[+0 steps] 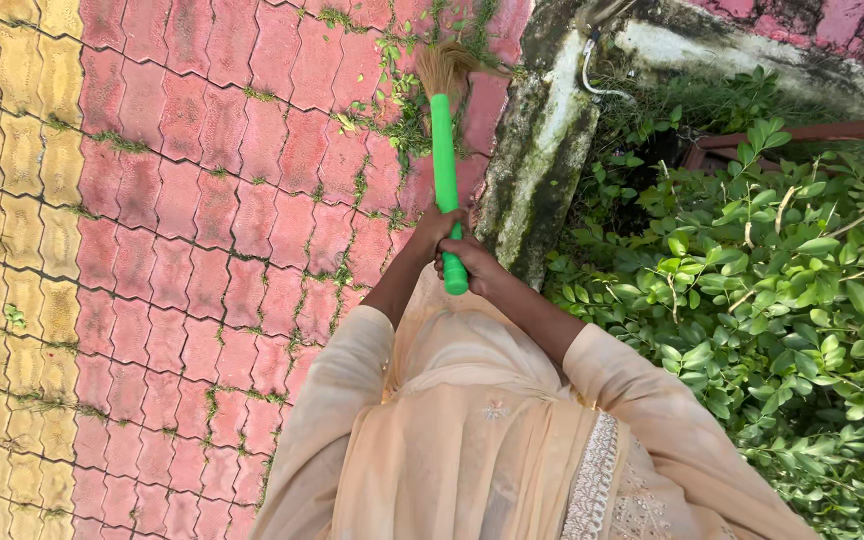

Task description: The person sweeps an outdoor paved area with a broom, clearing debris and dirt from the surface and edges.

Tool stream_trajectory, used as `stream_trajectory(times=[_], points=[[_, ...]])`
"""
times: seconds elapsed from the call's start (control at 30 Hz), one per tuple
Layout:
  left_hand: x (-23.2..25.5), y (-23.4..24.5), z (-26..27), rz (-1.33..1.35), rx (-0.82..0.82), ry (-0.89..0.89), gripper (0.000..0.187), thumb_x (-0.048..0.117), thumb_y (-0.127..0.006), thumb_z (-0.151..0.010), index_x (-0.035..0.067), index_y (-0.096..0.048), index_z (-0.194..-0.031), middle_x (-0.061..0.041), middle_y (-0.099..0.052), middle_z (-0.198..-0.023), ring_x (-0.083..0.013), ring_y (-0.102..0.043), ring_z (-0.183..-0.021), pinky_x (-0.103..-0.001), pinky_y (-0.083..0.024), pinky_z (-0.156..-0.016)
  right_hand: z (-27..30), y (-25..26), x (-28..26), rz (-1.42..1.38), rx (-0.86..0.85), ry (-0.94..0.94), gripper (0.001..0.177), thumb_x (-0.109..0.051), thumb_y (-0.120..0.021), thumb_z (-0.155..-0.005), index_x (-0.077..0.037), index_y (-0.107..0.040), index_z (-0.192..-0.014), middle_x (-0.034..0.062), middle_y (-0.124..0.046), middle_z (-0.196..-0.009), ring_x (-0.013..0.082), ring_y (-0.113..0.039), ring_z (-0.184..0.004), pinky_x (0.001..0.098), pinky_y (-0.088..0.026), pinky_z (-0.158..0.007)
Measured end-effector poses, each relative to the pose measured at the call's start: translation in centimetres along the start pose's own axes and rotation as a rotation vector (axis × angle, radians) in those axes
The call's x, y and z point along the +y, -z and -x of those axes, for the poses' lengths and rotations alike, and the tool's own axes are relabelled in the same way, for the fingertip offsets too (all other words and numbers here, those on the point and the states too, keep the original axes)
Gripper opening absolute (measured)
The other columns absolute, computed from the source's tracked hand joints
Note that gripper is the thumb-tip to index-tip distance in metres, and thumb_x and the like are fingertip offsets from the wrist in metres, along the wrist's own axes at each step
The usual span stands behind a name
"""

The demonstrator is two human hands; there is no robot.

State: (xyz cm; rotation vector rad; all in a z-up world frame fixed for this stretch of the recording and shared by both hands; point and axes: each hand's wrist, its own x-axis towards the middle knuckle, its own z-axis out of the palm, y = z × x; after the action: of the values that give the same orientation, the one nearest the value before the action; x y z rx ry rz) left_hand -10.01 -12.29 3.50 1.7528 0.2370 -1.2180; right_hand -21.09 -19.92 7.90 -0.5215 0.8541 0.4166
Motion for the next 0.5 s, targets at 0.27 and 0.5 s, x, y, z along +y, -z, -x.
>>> stream_trajectory(times=[0.27, 0.5], points=[[0.4, -5.3, 9.1, 0.453, 0.031, -0.344, 0.057, 0.024, -0.074, -0.084, 0.002, -0.041, -0.125, -0.013, -0.063, -0.093, -0.0228, -0.068, -0.067, -0.039, -0.059, -0.055, 8.9, 0.5, 0.2, 0.281, 0.059, 0.024, 0.037, -0.008, -0.065, -0.083, -0.014, -0.046, -0.114, 0.0094, -0.061, -0.081, 0.0218, -0.065, -0.061, 0.0380, -0.055, -0.050], [-7.1, -8.9, 11.5, 0.771, 0.242, -0.002, 0.040, 0.023, -0.076, -0.081, 0.000, -0.053, -0.103, -0.013, -0.063, -0.079, -0.0251, -0.060, -0.056, -0.039, -0.048, -0.044, 9.6, 4.7, 0.3, 0.480, -0.127, -0.218, 0.039, -0.008, -0.067, -0.083, -0.006, -0.046, -0.116, 0.0119, -0.063, -0.083, 0.0206, -0.063, -0.058, 0.0355, -0.053, -0.047]])
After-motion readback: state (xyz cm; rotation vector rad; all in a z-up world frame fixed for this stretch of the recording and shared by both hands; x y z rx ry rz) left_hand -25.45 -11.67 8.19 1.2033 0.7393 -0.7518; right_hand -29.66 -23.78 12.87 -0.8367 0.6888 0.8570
